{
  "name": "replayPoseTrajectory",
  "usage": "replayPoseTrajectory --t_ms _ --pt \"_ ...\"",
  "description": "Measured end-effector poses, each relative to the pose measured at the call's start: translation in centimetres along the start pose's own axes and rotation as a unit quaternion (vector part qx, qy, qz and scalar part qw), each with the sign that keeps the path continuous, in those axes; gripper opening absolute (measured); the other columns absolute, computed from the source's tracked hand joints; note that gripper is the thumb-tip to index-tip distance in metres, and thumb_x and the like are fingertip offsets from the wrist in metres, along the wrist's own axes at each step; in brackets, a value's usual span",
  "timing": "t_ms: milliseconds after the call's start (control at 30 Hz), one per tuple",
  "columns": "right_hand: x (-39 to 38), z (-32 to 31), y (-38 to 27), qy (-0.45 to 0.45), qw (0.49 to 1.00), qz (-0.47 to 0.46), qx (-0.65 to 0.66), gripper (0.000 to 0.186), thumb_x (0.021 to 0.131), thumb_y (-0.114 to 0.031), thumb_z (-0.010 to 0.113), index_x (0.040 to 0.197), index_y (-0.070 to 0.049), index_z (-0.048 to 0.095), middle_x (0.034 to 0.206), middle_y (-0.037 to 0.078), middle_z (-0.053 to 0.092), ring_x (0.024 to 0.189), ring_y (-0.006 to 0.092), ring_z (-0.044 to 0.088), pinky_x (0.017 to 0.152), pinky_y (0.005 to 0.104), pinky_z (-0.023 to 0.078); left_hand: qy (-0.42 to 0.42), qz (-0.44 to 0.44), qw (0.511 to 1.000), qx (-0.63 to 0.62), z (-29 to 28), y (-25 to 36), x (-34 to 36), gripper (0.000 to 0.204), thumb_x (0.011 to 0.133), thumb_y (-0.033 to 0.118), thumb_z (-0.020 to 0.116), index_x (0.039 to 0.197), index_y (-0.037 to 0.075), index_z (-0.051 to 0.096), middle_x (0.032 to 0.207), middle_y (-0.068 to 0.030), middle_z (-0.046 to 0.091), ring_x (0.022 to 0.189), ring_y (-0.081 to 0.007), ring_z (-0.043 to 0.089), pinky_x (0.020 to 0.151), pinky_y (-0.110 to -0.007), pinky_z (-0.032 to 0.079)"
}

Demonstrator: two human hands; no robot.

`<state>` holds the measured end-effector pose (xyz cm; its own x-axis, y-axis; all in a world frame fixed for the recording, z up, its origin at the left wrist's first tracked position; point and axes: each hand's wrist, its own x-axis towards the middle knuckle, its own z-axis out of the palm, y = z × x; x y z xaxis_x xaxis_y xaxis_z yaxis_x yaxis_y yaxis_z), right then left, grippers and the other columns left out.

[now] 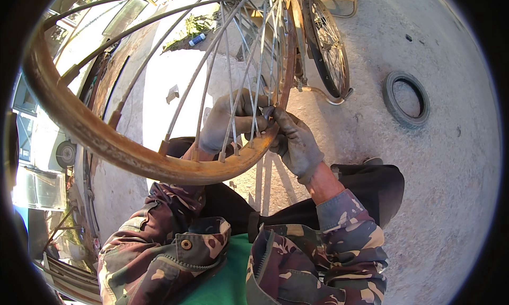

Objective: The person is seated on the ground and repeatedly adjusts the spokes of a bicycle wheel using a spoke wrench. They rotate the wheel periodically to access different sections and continue tightening or loosening individual spokes.

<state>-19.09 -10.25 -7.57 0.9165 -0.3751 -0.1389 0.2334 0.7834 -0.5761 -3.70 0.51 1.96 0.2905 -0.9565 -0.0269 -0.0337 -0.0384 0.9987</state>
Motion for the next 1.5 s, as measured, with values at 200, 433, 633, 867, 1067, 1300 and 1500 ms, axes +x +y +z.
replayPoseTrajectory --t_ms 200,433,633,867,1067,1300,1500 --pt "0.0 -0.1 -0.1 -0.005 1.0 0.012 0.021 0.039 0.11 -0.039 0.058 0.13 -0.007 0.064 0.101 0.001 0.072 0.078 0.006 0.067 0.066 0.0198 0.054 -0.038 -0.018 0.998 -0.043 -0.8 -0.2 -0.1 0.043 0.089 0.006 0.078 0.128 -0.009 0.066 0.113 -0.0132 0.074 0.099 -0.0168 0.072 0.088 -0.031 0.057" --pt "-0.4 0.0 0.0 0.007 0.998 0.017 0.055 0.035 0.112 -0.035 0.054 0.131 -0.007 0.062 0.104 0.001 0.071 0.081 0.0064 0.068 0.069 0.0209 0.058 -0.127 0.005 0.992 0.019 -1.7 -0.6 1.7 0.049 0.092 0.007 0.075 0.138 -0.003 0.064 0.124 -0.012 0.071 0.11 -0.0166 0.069 0.095 -0.03 0.056" --pt "0.2 -1.4 0.9 -0.005 0.996 0.044 0.08 0.035 0.112 -0.035 0.053 0.131 -0.006 0.061 0.104 0.001 0.07 0.081 0.0067 0.068 0.069 0.0211 0.059 -0.144 0.01 0.99 0.0 -1.5 -1.4 2.4 0.049 0.09 0.003 0.076 0.137 -0.003 0.065 0.118 -0.0108 0.072 0.106 -0.0159 0.069 0.092 -0.03 0.057" --pt "0.0 -2.5 0.8 -0.031 0.993 0.06 0.094 0.036 0.113 -0.036 0.05 0.132 -0.006 0.059 0.101 -0.001 0.066 0.078 0.0046 0.062 0.073 0.023 0.058 -0.104 -0.011 0.994 0.008 0.2 -0.3 1.2 0.045 0.091 0.001 0.075 0.134 -0.003 0.065 0.115 -0.0101 0.073 0.104 -0.0162 0.07 0.091 -0.03 0.058" --pt "0.2 -1.9 1.1 -0.012 0.997 0.053 0.062 0.033 0.115 -0.031 0.046 0.131 -0.006 0.059 0.1 -0.002 0.064 0.078 0.0032 0.06 0.073 0.0212 0.057 -0.082 -0.053 0.994 0.042 -0.2 -0.6 1.2 0.046 0.092 0.002 0.074 0.136 -0.003 0.065 0.116 -0.0112 0.073 0.105 -0.0163 0.07 0.092 -0.031 0.057" --pt "0.2 -2.4 0.9 -0.015 0.998 0.043 0.047 0.03 0.115 -0.027 0.045 0.131 -0.006 0.06 0.1 -0.001 0.067 0.077 0.0032 0.062 0.07 0.0198 0.057 -0.101 -0.026 0.989 0.107 -0.5 -0.2 1.5 0.041 0.094 0.005 0.072 0.134 -0.002 0.067 0.114 -0.0105 0.074 0.105 -0.0157 0.07 0.092 -0.031 0.057" --pt "-0.7 0.5 -0.4 0.008 0.999 0.035 0.019 0.032 0.115 -0.03 0.047 0.127 -0.005 0.062 0.099 0.001 0.07 0.077 0.0037 0.063 0.068 0.0192 0.056 -0.126 0.012 0.989 0.083 -1.7 -0.9 1.8 0.033 0.106 0.01 0.061 0.137 0.001 0.067 0.118 -0.0091 0.073 0.107 -0.0153 0.07 0.094 -0.03 0.057"
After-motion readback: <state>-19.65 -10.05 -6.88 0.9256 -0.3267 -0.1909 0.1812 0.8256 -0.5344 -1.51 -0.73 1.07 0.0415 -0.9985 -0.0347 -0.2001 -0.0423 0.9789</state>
